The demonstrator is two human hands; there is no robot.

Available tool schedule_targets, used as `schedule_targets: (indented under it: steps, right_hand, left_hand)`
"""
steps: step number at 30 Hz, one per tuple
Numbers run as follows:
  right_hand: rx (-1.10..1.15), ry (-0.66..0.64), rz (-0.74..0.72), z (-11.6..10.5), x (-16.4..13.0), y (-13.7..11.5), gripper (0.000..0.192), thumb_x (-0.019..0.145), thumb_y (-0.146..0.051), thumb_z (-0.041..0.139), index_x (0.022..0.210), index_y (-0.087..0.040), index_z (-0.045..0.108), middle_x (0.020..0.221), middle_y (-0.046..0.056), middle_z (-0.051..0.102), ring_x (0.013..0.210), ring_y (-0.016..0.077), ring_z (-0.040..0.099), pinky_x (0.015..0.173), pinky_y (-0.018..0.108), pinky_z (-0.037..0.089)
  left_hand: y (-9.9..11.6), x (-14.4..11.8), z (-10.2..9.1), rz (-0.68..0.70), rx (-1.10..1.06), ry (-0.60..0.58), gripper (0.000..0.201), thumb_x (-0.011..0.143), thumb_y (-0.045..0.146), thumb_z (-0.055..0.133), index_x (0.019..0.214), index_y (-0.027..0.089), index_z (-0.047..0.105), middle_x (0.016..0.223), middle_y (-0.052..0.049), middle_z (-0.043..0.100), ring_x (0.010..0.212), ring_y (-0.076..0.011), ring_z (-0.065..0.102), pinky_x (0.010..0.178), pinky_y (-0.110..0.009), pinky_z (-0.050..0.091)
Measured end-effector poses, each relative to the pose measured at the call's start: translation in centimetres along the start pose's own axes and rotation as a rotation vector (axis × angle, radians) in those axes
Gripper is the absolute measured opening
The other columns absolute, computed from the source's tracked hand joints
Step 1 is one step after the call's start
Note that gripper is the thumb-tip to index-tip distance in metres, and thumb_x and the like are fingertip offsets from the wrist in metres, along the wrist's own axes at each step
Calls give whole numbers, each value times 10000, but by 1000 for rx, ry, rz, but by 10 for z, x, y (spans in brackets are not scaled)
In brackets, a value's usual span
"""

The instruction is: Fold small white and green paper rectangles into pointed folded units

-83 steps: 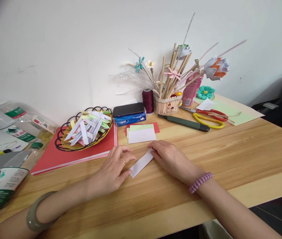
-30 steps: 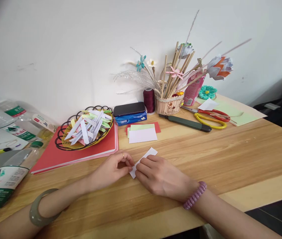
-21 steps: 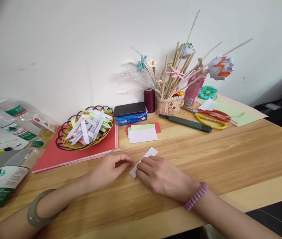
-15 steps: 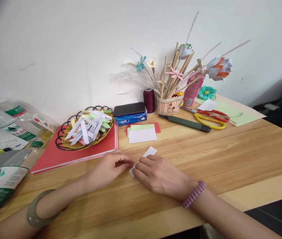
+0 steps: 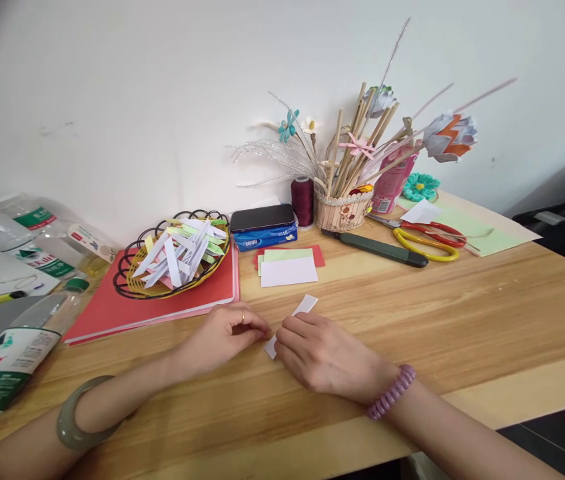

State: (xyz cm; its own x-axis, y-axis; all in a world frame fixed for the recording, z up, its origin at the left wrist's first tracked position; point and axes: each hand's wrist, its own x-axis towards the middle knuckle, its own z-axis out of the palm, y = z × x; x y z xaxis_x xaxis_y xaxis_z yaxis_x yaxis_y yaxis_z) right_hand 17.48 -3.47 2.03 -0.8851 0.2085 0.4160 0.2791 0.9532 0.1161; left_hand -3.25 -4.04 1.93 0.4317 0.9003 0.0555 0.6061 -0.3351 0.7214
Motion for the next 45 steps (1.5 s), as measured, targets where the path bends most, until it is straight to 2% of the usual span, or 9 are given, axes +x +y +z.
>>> schedule_targets:
  steps: [4,8,14,18,23,27,34,41,45]
  right_hand:
    - [11,-12,3,-1,-1,1,364,955,-115,284,776,-106,602,725,65,582,675,170,474,594,299,404]
    - [20,-30,7,-2,1,0,360,952,-118,291,780,-112,607,729,61,581,667,169,469,581,299,404]
    - [32,-110,26,-8,5,-3,321,925,-91,342,747,-115,608,746,66,597,658,176,502,559,319,438]
    - [89,-142,47,-13,-9,-3,309,945,-129,326,1025,-63,617,992,118,654,894,208,584,758,340,510]
    - [33,-212,116,-16,-27,-10,376,930,-124,349,1277,-62,481,1289,139,538,1208,228,471,978,360,437]
    - [46,-270,264,-16,-28,-25,479,901,-358,454,1292,-82,485,1343,224,449,1236,300,430,935,415,467]
    - [63,-269,313,-16,-31,-27,721,742,-553,618,1327,-159,466,1375,302,355,1223,411,400,892,498,463]
    - [82,-269,305,-16,-35,-27,837,727,-649,559,1408,-218,332,1406,275,322,1261,433,327,928,576,390]
    - [53,-234,279,-16,-39,-31,821,813,-644,434,1427,-126,269,1424,268,286,1299,384,289,966,547,369]
  left_hand:
    - [-2,-1,-2,246,63,20,215,832,84,507,783,181,693,770,-17,688,755,-148,590,745,-269,455]
    - [-3,-3,-4,496,276,-49,282,886,93,412,841,158,683,835,-63,665,788,-167,567,754,-296,447]
    - [-1,-8,-1,497,515,-115,269,958,202,379,841,140,612,834,-55,606,782,-155,558,682,-252,438]
    - [-4,-8,1,605,551,-91,256,966,178,349,867,141,582,850,-40,603,798,-148,552,725,-255,445]
    - [-3,-7,1,606,548,-103,242,968,175,350,900,121,576,874,-42,604,827,-136,551,755,-241,454]
    - [-1,-7,-2,569,539,-122,248,971,194,355,898,126,582,862,-37,605,826,-131,557,750,-234,454]
    - [1,-8,-1,549,533,-97,189,948,183,413,902,127,587,870,-40,612,821,-123,568,737,-219,466]
    - [-8,-13,12,690,688,13,173,950,191,416,939,132,579,871,-52,612,857,-147,574,744,-267,483]
    - [-10,-17,18,702,773,44,163,944,181,426,937,118,576,868,-64,603,857,-170,571,725,-285,492]
